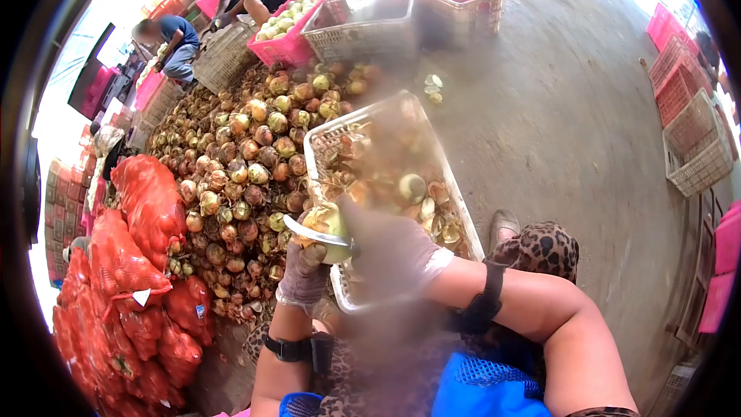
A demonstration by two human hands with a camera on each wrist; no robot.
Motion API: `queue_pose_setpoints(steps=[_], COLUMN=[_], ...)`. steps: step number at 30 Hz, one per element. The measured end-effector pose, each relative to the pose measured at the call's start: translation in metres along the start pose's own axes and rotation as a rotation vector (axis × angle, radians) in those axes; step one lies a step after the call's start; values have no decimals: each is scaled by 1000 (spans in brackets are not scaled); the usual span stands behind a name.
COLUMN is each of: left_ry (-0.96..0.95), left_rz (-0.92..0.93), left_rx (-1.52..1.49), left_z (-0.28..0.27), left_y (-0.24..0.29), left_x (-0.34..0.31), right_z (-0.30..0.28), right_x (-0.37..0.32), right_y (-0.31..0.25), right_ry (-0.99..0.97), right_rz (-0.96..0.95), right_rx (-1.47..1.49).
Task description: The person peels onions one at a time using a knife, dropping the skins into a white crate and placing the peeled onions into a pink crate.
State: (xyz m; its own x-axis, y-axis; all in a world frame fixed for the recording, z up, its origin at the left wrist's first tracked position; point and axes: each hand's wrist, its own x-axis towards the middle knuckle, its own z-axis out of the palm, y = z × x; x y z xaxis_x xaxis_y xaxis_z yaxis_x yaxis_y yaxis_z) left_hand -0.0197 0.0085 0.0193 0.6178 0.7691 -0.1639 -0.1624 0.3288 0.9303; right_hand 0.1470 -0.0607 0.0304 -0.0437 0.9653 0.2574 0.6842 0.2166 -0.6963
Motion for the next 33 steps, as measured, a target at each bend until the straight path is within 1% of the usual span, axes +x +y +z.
queue_pose_setpoints(steps=[2, 4, 6, 7, 9, 10, 11, 12, 14, 15, 17, 18, 19, 20, 21, 22, 24, 25, 26, 28, 29, 30, 31, 32, 33], left_ry=[17, -14, -29, -30, 2, 33, 67, 97, 33, 114, 75, 66, 5, -3, -1, 9, -1, -11, 6, 98, 112, 125, 139, 108, 112], left_rz=[53, 48, 42, 40, 68, 96, 127, 67, 48, 79, -131, -238, -54, 32, 81, 129, 306, 388, 341, 217, 209, 202, 194, 217, 222], left_rx=[-23, 14, -64, -160, -194, -134, -74, -120, -334, -227, -586, -776, -383, -193, 3, 198, 118, 85, -4, -75, -91, -107, -124, -166, -190], left_z=[0, -6, -11, -15, -22, -25, -25, -21, -10, 0, -4, -4, -1, 5, -6, -11, -11, -7, -2, -28, -32, -24, -13, 1, 3], left_y=[-4, -5, -10, -15, -26, -32, -35, -32, -34, -29, -20, -18, -17, -15, -23, -26, -18, -7, 5, -6, -13, -5, 6, 17, 18], left_x=[3, 5, 6, 6, 5, 3, 2, -1, -6, -7, 3, 4, -4, -4, 3, 10, -1, -10, -16, -3, -4, -5, -5, -7, -5], right_z=[9, -13, -20, -20, -15, -8, 2, 3, 7, 3, -10, -8, -7, -5, -4, -3, -18, -5, 3, 8, 10, 12, 13, 14, 7], right_x=[-5, -3, -2, 0, 2, 2, 0, 2, -8, -9, -7, -6, -4, -5, -6, -6, 7, -8, -11, -6, -5, -5, -6, -8, -9], right_y=[8, -16, -20, -18, -3, 10, 27, 33, 37, 31, 2, 7, 14, 22, 26, 26, 44, 81, 91, 85, 80, 72, 59, 47, 26], right_ry=[-11, -117, -180, -203, -240, -253, -216, -184, -168, -160, -202, -169, -166, -164, -156, -138, -602, -664, -656, -473, -373, -240, -124, -46, 50], right_rz=[22, 203, 215, 218, 217, 214, 50, -117, -94, -83, 184, 203, 159, 121, 80, 149, 249, 319, 386, 329, 294, 228, 118, 17, -154], right_rx=[-30, -3, -67, -106, -193, -241, -262, -280, -306, -318, -412, -275, -238, -201, -164, -205, -344, -478, -520, -384, -290, -135, 1, 115, 169])
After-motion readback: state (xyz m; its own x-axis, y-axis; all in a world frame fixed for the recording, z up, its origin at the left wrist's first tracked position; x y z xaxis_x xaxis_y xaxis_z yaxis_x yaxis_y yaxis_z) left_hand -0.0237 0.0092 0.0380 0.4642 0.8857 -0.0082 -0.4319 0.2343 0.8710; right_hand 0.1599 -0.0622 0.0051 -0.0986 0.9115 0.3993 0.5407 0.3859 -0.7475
